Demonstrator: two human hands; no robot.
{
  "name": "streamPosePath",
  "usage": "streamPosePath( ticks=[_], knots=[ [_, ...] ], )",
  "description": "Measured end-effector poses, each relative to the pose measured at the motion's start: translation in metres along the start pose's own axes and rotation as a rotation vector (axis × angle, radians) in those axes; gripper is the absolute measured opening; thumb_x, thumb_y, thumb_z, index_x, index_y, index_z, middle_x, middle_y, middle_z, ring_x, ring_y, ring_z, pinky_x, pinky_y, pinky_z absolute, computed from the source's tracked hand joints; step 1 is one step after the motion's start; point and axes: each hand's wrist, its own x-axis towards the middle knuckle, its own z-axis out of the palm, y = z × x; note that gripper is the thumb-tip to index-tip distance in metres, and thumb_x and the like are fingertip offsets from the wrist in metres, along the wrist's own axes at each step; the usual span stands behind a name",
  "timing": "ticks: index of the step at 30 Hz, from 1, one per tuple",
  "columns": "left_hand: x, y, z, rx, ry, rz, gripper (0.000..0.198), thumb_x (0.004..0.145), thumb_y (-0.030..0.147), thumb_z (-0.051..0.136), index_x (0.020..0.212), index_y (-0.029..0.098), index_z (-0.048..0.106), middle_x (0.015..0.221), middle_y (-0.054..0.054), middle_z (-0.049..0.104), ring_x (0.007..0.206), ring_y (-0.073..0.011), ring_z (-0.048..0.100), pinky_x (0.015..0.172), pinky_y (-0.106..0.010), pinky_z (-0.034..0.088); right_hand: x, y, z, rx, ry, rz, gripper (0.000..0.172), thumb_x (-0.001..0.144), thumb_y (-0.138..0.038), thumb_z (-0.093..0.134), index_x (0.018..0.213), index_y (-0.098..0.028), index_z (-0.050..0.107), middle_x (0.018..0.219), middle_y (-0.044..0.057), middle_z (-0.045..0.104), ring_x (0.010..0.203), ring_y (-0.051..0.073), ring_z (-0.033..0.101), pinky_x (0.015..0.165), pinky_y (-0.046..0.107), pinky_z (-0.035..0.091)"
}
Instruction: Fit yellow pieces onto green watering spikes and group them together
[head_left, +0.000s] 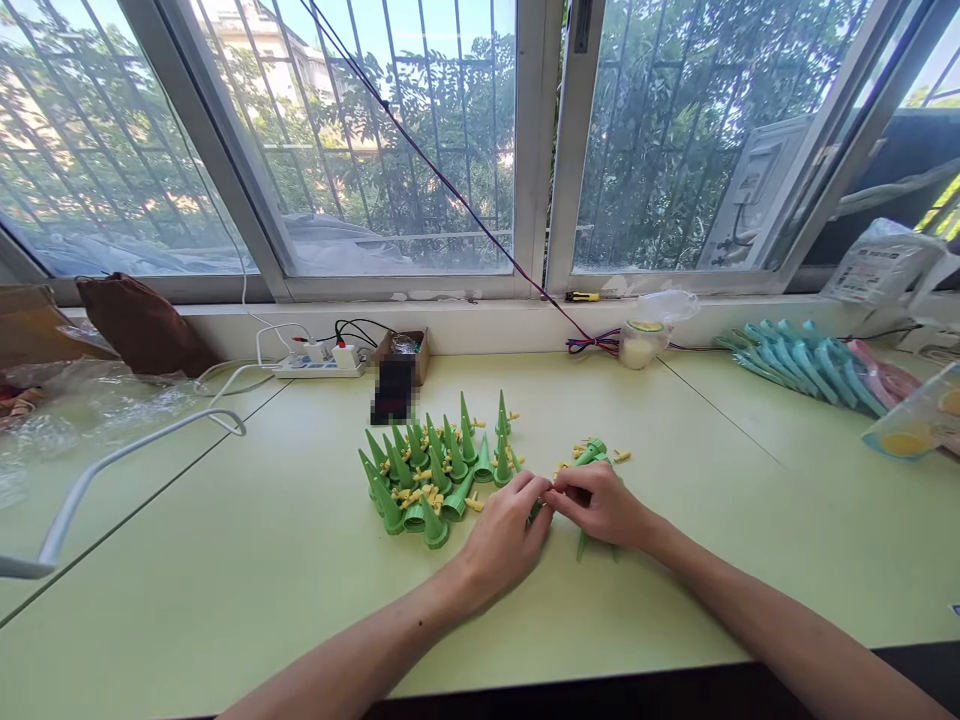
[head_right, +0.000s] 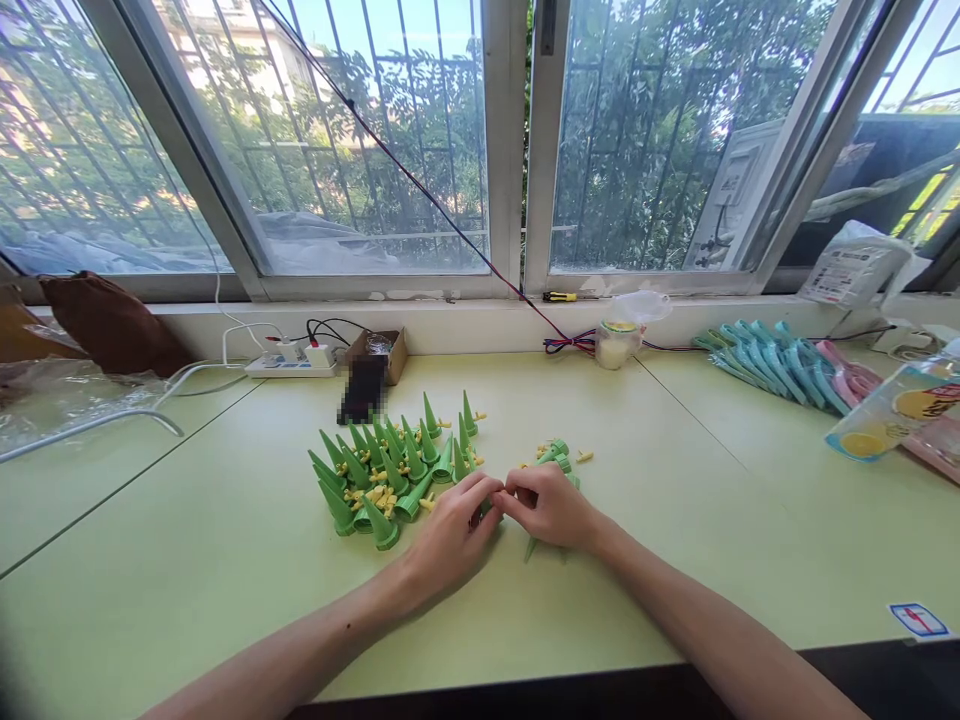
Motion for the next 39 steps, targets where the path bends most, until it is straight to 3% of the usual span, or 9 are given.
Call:
streamPosePath(
  ticks=[39],
  knots=[
    [-0.0001, -0.0009, 0.0015, -0.055, 0.028, -0.001, 0.017, 0.098, 0.018, 0.045, 0.109, 0.022, 0.058, 0.104, -0.005, 0.065, 0.080, -0.0168, 0.061, 0.077, -0.031, 0.048, 0.0016, -0.0021, -0.0003, -0.005, -0.016, 0.009, 0.037, 0.098, -0.033, 0.056, 0.064, -0.020, 0.044, 0.054, -0.006, 0.036, 0.050, 0.010, 0.033, 0.051, 0.024, 0.027]
  ],
)
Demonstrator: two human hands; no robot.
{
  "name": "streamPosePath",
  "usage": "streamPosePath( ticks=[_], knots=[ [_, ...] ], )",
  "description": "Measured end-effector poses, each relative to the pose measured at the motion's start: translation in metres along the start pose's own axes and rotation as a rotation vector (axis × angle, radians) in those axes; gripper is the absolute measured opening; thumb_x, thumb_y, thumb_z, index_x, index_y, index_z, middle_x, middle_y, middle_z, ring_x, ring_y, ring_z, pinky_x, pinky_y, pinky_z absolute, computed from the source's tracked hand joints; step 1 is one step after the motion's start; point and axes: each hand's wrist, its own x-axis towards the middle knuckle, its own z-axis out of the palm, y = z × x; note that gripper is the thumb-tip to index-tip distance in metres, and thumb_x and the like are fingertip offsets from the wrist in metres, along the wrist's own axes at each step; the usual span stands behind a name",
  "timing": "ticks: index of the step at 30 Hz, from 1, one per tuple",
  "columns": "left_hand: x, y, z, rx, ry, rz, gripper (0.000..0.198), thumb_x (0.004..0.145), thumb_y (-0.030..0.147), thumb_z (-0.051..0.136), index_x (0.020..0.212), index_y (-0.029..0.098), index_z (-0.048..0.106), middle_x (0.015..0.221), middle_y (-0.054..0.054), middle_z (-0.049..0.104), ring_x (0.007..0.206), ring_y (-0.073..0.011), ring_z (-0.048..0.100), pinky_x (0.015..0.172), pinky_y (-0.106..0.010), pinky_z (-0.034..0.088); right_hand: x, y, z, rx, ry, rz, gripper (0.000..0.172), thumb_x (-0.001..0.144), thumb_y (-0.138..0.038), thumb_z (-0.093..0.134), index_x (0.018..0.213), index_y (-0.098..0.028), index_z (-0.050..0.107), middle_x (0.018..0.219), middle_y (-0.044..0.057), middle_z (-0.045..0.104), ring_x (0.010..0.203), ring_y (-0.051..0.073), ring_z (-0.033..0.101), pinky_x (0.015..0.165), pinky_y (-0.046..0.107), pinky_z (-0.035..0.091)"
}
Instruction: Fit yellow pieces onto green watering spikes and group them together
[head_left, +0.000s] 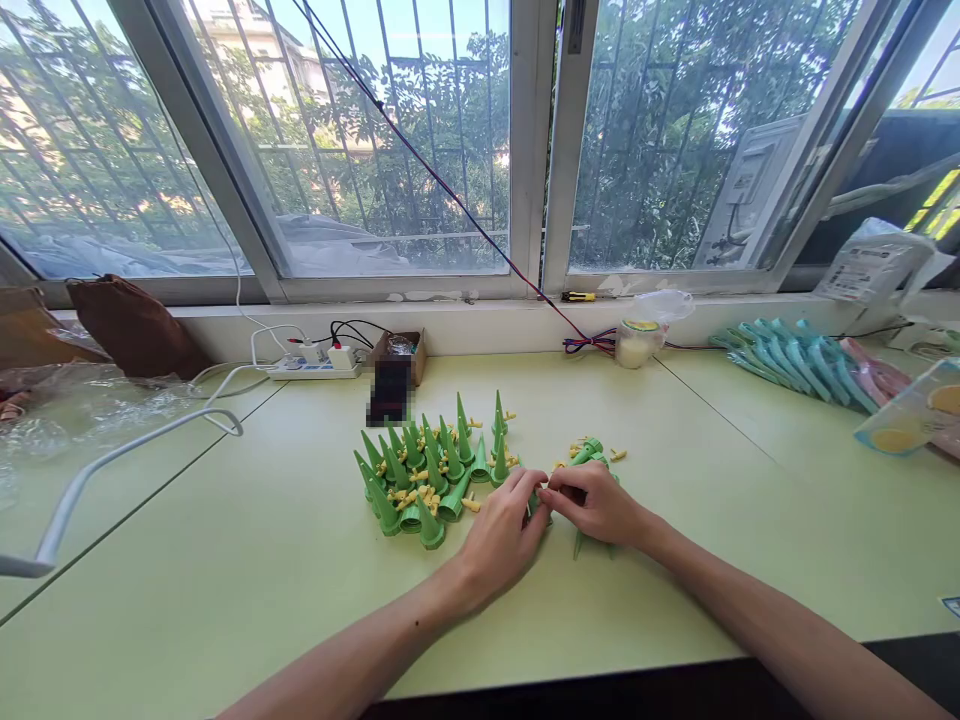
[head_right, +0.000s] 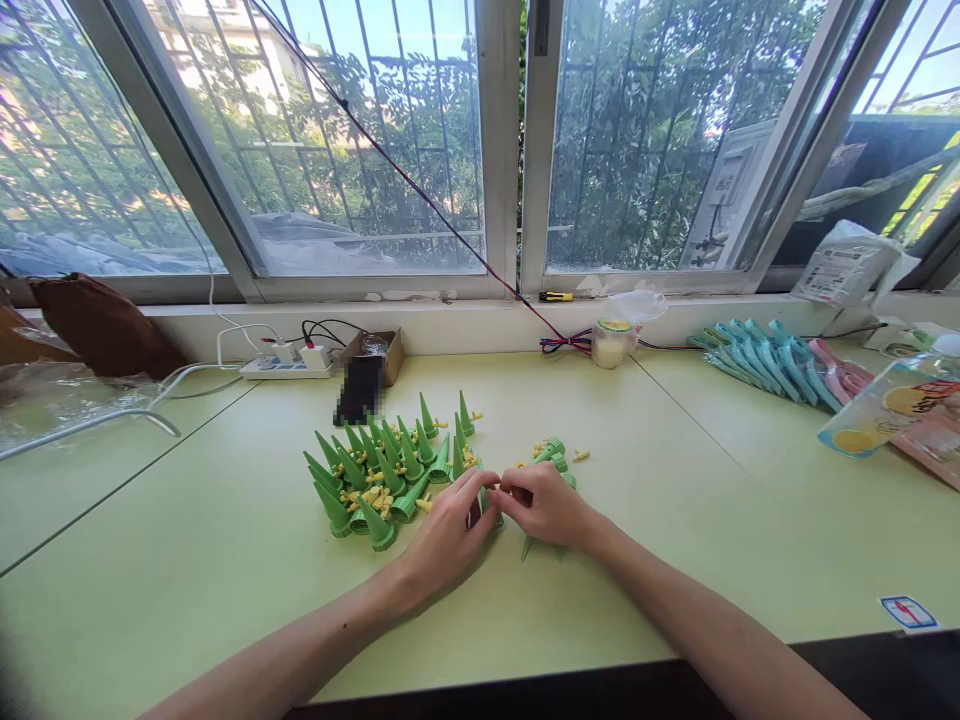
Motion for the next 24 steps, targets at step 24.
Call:
streamPosePath(
  ticks=[24],
  knots=[
    [0.0003, 0.0002, 0.0013, -0.006, -0.002, -0.053, 0.021, 0.098, 0.023, 0.049, 0.116, 0.020, 0.059, 0.087, -0.003, 0.070, 0.072, -0.0182, 0.064, 0.073, -0.031, 0.050, -0.0003, -0.0004, -0.0002, 0.006, 0.018, 0.046, 0.042, 0.102, -0.047, 0.050, 0.073, -0.019, 0.062, 0.054, -0.004, 0.041, 0.050, 0.011, 0.035, 0.050, 0.025, 0.031]
  ],
)
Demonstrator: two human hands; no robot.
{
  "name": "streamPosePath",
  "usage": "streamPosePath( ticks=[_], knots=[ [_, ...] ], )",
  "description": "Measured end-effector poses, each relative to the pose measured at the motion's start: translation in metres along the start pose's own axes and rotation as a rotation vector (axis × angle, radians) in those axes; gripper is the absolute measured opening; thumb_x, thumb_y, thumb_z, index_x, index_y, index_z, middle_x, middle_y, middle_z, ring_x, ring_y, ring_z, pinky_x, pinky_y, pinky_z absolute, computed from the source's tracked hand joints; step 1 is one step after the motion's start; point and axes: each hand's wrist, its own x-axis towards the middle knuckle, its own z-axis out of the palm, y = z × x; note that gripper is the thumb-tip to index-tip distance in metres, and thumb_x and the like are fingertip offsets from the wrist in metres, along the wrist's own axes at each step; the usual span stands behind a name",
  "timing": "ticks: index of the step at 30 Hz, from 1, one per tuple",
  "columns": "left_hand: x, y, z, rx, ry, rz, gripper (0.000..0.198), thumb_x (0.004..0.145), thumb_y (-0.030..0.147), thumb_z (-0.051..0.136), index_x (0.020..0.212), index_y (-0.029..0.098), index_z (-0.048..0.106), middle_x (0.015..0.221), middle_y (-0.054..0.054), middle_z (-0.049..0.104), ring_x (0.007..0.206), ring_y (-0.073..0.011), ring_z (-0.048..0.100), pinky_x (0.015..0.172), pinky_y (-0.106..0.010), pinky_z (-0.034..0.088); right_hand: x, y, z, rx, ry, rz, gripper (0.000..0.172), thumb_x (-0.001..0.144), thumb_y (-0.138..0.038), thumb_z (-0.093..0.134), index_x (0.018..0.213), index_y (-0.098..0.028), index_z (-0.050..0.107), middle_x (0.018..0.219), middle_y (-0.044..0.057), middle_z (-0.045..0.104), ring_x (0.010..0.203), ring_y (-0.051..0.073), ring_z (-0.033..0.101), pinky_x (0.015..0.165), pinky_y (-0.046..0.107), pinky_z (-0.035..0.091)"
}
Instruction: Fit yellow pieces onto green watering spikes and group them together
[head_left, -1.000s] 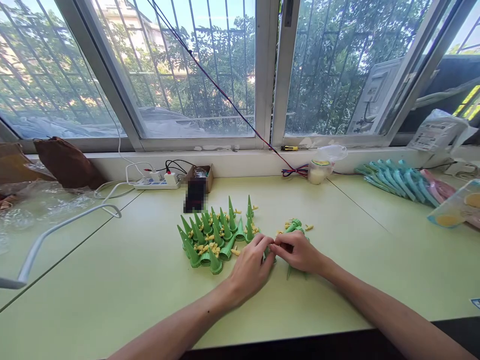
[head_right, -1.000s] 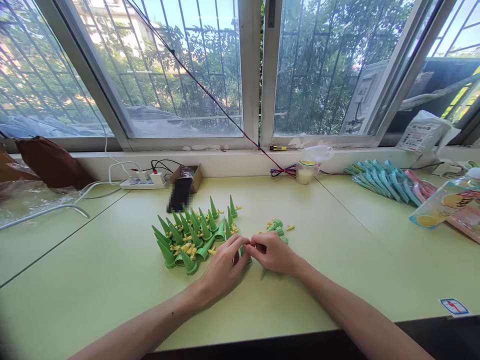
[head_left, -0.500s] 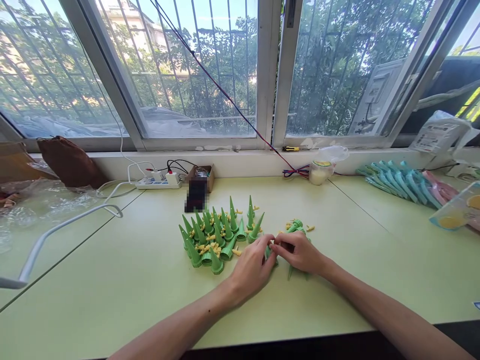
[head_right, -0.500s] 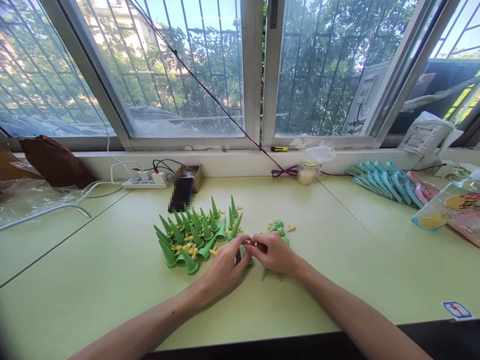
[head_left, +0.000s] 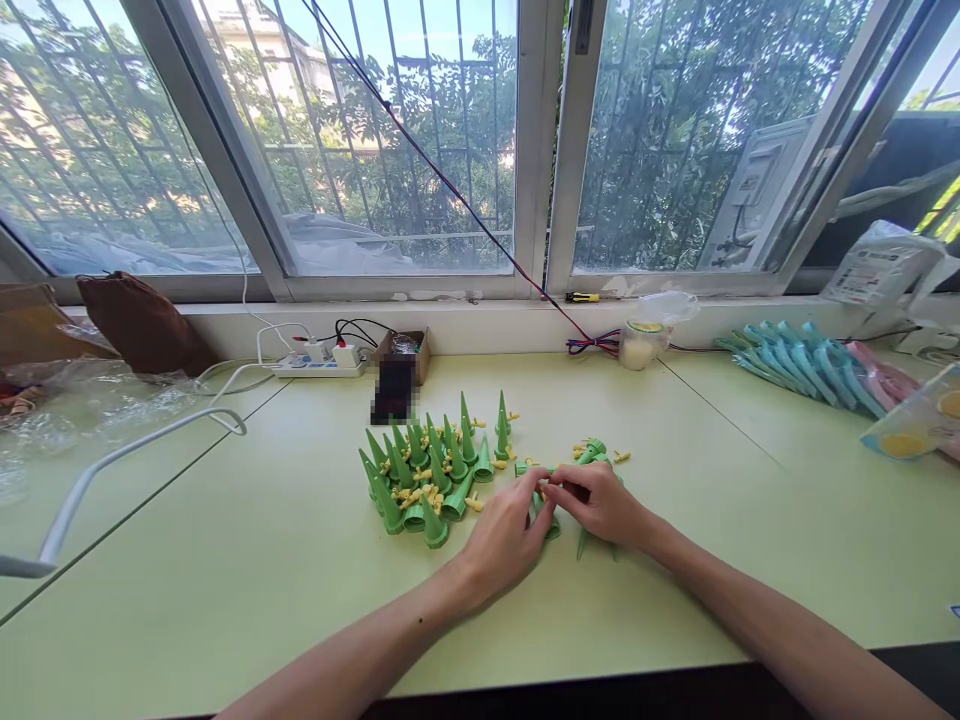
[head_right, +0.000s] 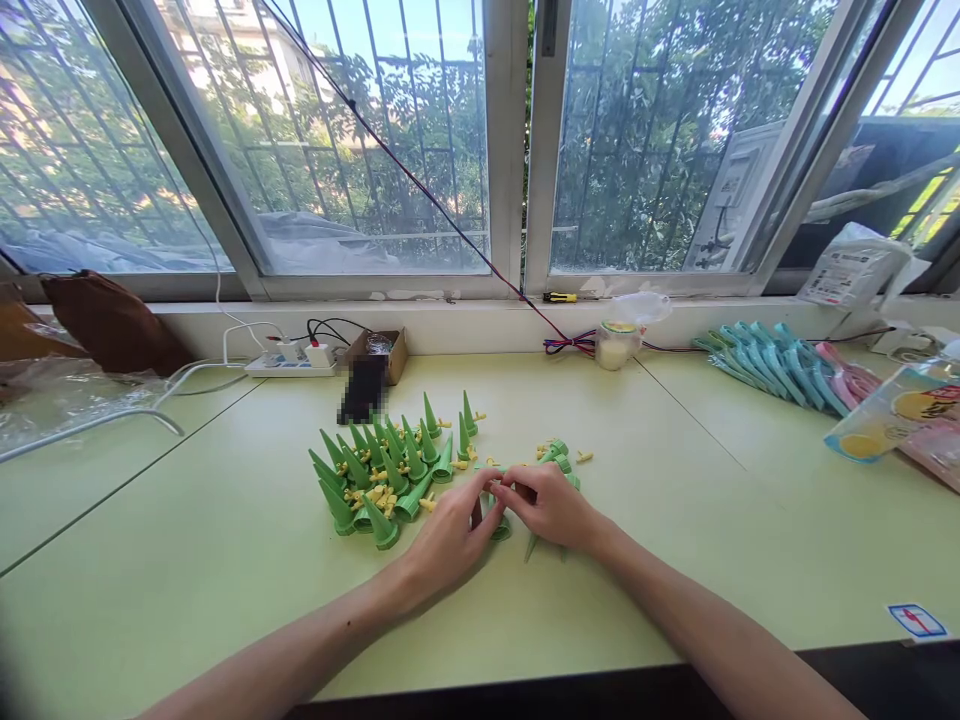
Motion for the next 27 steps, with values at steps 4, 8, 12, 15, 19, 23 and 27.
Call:
streamPosePath(
  ticks=[4, 8, 12, 15, 19, 23, 27],
  knots=[
    [0.001, -0.003, 0.002, 0.035, 0.028, 0.010, 0.021, 0.101, 0.025, 0.047, 0.116, 0.020, 0.059, 0.089, -0.004, 0.071, 0.074, -0.0187, 0.065, 0.075, -0.032, 0.051, 0.000, 0.001, 0.000, -0.001, 0.020, 0.001, 0.037, 0.102, -0.044, 0.051, 0.082, -0.018, 0.067, 0.054, -0.005, 0.043, 0.049, 0.011, 0.035, 0.050, 0.025, 0.032],
    [0.002, -0.006, 0.002, 0.072, 0.044, 0.026, 0.020, 0.103, 0.025, 0.044, 0.112, 0.021, 0.062, 0.103, -0.006, 0.072, 0.086, -0.0203, 0.067, 0.079, -0.033, 0.051, 0.000, 0.003, 0.001, -0.024, 0.032, 0.002, 0.034, 0.103, -0.042, 0.050, 0.089, -0.019, 0.071, 0.056, -0.003, 0.049, 0.050, 0.012, 0.039, 0.051, 0.025, 0.034],
    [0.003, -0.006, 0.003, 0.063, 0.029, 0.008, 0.022, 0.104, 0.024, 0.042, 0.113, 0.021, 0.062, 0.108, -0.007, 0.071, 0.094, -0.0217, 0.067, 0.083, -0.035, 0.052, 0.000, 0.003, 0.001, -0.040, 0.046, -0.014, 0.034, 0.103, -0.040, 0.049, 0.089, -0.019, 0.072, 0.058, -0.002, 0.053, 0.051, 0.013, 0.042, 0.052, 0.026, 0.035],
    [0.003, -0.006, 0.003, 0.034, 0.026, -0.011, 0.022, 0.103, 0.023, 0.042, 0.113, 0.021, 0.062, 0.109, -0.007, 0.070, 0.097, -0.0221, 0.066, 0.084, -0.035, 0.051, 0.000, 0.003, 0.001, -0.035, 0.061, -0.011, 0.033, 0.102, -0.039, 0.050, 0.086, -0.019, 0.071, 0.057, -0.002, 0.053, 0.049, 0.012, 0.040, 0.051, 0.026, 0.035],
    [0.003, -0.005, 0.003, -0.003, 0.037, -0.023, 0.021, 0.102, 0.022, 0.045, 0.113, 0.021, 0.062, 0.107, -0.007, 0.071, 0.091, -0.0212, 0.066, 0.084, -0.035, 0.051, 0.001, 0.004, -0.002, -0.042, 0.137, 0.013, 0.035, 0.101, -0.041, 0.051, 0.080, -0.020, 0.068, 0.056, -0.002, 0.053, 0.049, 0.012, 0.041, 0.051, 0.026, 0.035],
    [0.002, -0.005, 0.002, -0.001, 0.065, -0.047, 0.017, 0.100, 0.024, 0.049, 0.111, 0.020, 0.062, 0.104, -0.006, 0.071, 0.081, -0.0196, 0.065, 0.081, -0.034, 0.051, 0.004, 0.006, -0.006, -0.090, 0.275, 0.050, 0.035, 0.100, -0.042, 0.051, 0.077, -0.020, 0.065, 0.057, -0.002, 0.055, 0.051, 0.013, 0.046, 0.052, 0.026, 0.039],
    [0.001, -0.003, 0.000, -0.008, 0.095, -0.063, 0.015, 0.099, 0.029, 0.055, 0.109, 0.020, 0.062, 0.103, -0.004, 0.069, 0.068, -0.0149, 0.060, 0.075, -0.032, 0.051, 0.007, 0.008, -0.010, -0.153, 0.387, 0.084, 0.033, 0.099, -0.039, 0.052, 0.076, -0.020, 0.063, 0.059, -0.001, 0.059, 0.052, 0.014, 0.049, 0.055, 0.026, 0.041]
  ],
)
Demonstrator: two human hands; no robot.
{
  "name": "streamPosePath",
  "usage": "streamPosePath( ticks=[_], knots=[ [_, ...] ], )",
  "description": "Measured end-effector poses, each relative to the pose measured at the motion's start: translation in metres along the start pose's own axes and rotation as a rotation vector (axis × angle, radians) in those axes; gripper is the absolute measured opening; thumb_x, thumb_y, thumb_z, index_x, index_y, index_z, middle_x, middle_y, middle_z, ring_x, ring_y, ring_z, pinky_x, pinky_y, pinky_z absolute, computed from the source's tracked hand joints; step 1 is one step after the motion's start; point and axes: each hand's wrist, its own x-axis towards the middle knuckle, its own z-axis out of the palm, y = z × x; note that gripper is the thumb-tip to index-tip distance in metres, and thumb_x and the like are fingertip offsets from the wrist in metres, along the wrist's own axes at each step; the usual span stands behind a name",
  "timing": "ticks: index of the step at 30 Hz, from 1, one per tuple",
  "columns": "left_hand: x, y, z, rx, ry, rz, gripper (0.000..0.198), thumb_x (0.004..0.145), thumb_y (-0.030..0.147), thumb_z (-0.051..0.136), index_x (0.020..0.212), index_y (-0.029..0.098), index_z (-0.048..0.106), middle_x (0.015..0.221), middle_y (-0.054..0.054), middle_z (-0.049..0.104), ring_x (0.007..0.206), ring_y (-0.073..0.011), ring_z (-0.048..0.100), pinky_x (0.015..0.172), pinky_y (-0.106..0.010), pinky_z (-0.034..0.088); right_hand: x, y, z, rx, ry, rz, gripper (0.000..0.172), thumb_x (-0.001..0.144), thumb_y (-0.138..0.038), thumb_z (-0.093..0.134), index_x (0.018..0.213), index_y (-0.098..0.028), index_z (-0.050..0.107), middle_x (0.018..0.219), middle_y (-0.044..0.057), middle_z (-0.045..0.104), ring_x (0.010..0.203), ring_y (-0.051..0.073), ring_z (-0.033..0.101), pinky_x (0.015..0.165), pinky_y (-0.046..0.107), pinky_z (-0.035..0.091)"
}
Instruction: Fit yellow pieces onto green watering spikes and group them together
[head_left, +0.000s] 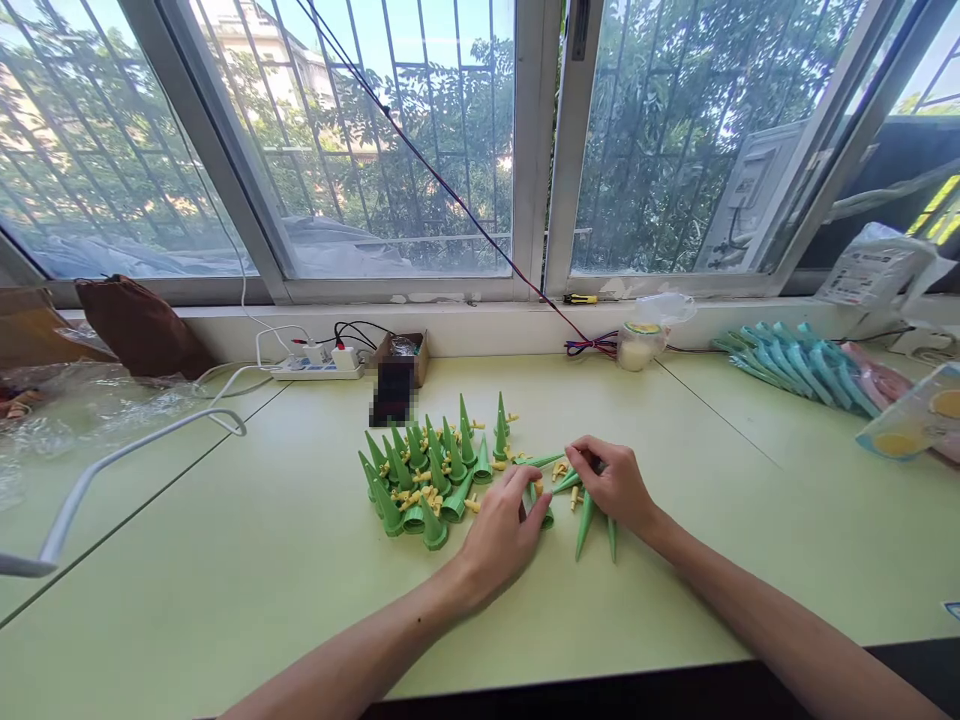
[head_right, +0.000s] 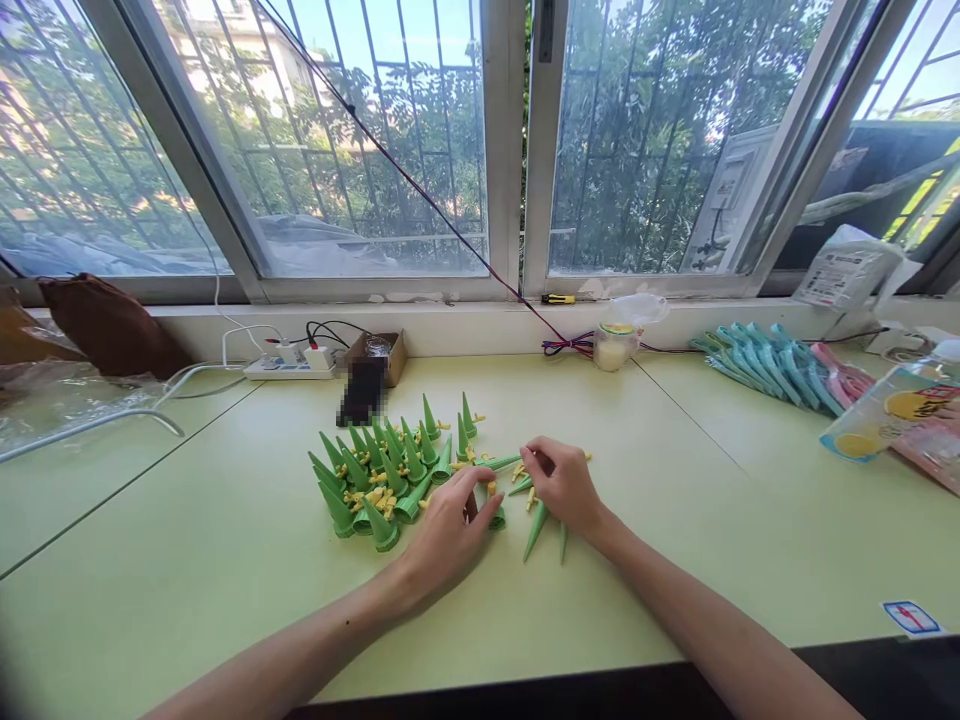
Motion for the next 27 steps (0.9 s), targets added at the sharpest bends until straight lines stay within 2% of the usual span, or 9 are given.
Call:
streamPosePath(
  ticks=[3, 6, 8, 11, 13, 16, 21, 27],
  knots=[
    [-0.002, 0.001, -0.001, 0.001, 0.049, 0.061, 0.015, 0.096, 0.030, 0.060, 0.108, 0.021, 0.061, 0.105, -0.003, 0.066, 0.065, -0.0126, 0.058, 0.074, -0.031, 0.050, 0.002, 0.003, 0.000, -0.035, 0.047, 0.027, 0.030, 0.098, -0.037, 0.053, 0.076, -0.020, 0.063, 0.064, 0.001, 0.063, 0.056, 0.015, 0.054, 0.059, 0.028, 0.044],
    [-0.005, 0.004, -0.001, -0.018, 0.055, 0.207, 0.012, 0.095, 0.029, 0.061, 0.105, 0.022, 0.062, 0.106, -0.004, 0.066, 0.065, -0.0121, 0.059, 0.069, -0.029, 0.050, 0.003, 0.007, 0.001, -0.047, 0.048, 0.005, 0.019, 0.096, -0.032, 0.056, 0.086, -0.019, 0.066, 0.078, 0.006, 0.070, 0.072, 0.020, 0.063, 0.070, 0.032, 0.050],
    [-0.008, 0.006, -0.001, -0.020, 0.004, 0.315, 0.009, 0.095, 0.026, 0.058, 0.101, 0.022, 0.063, 0.101, -0.004, 0.068, 0.066, -0.0126, 0.060, 0.064, -0.027, 0.048, 0.003, 0.009, 0.001, -0.070, 0.004, -0.046, 0.014, 0.096, -0.028, 0.057, 0.098, -0.020, 0.067, 0.090, 0.008, 0.073, 0.087, 0.024, 0.066, 0.081, 0.037, 0.051],
    [-0.013, 0.008, 0.000, 0.035, -0.109, 0.417, 0.010, 0.096, 0.024, 0.054, 0.094, 0.022, 0.064, 0.094, -0.004, 0.069, 0.071, -0.0151, 0.063, 0.062, -0.027, 0.046, 0.003, 0.010, 0.002, -0.105, -0.123, -0.114, 0.021, 0.096, -0.022, 0.055, 0.114, -0.022, 0.066, 0.109, 0.009, 0.074, 0.105, 0.027, 0.066, 0.096, 0.044, 0.046],
    [-0.014, 0.009, 0.002, 0.081, -0.167, 0.423, 0.010, 0.095, 0.023, 0.054, 0.092, 0.022, 0.064, 0.093, -0.004, 0.070, 0.074, -0.0162, 0.064, 0.064, -0.028, 0.047, 0.002, 0.011, 0.002, -0.110, -0.198, -0.130, 0.025, 0.096, -0.019, 0.055, 0.119, -0.022, 0.065, 0.116, 0.009, 0.074, 0.111, 0.027, 0.065, 0.101, 0.046, 0.041],
    [-0.013, 0.008, 0.003, 0.127, -0.200, 0.380, 0.012, 0.095, 0.019, 0.052, 0.093, 0.021, 0.063, 0.094, -0.004, 0.069, 0.074, -0.0156, 0.064, 0.066, -0.027, 0.046, 0.000, 0.012, 0.002, -0.119, -0.290, -0.130, 0.029, 0.096, -0.015, 0.054, 0.122, -0.021, 0.065, 0.114, 0.009, 0.076, 0.111, 0.027, 0.067, 0.103, 0.047, 0.038],
    [-0.009, 0.003, 0.005, 0.187, -0.178, 0.339, 0.020, 0.096, 0.014, 0.046, 0.085, 0.020, 0.061, 0.088, -0.003, 0.066, 0.074, -0.0154, 0.062, 0.066, -0.026, 0.043, 0.000, 0.011, 0.001, -0.164, -0.370, -0.161, 0.031, 0.098, -0.016, 0.051, 0.125, -0.020, 0.065, 0.117, 0.011, 0.076, 0.110, 0.026, 0.067, 0.105, 0.048, 0.035],
    [-0.008, 0.002, 0.004, 0.277, -0.131, 0.297, 0.019, 0.094, 0.012, 0.048, 0.082, 0.020, 0.059, 0.081, -0.001, 0.064, 0.068, -0.0146, 0.059, 0.062, -0.027, 0.037, 0.000, 0.006, -0.002, -0.236, -0.454, -0.204, 0.035, 0.102, -0.016, 0.045, 0.133, -0.021, 0.061, 0.120, 0.011, 0.073, 0.118, 0.024, 0.063, 0.109, 0.049, 0.031]
  ],
)
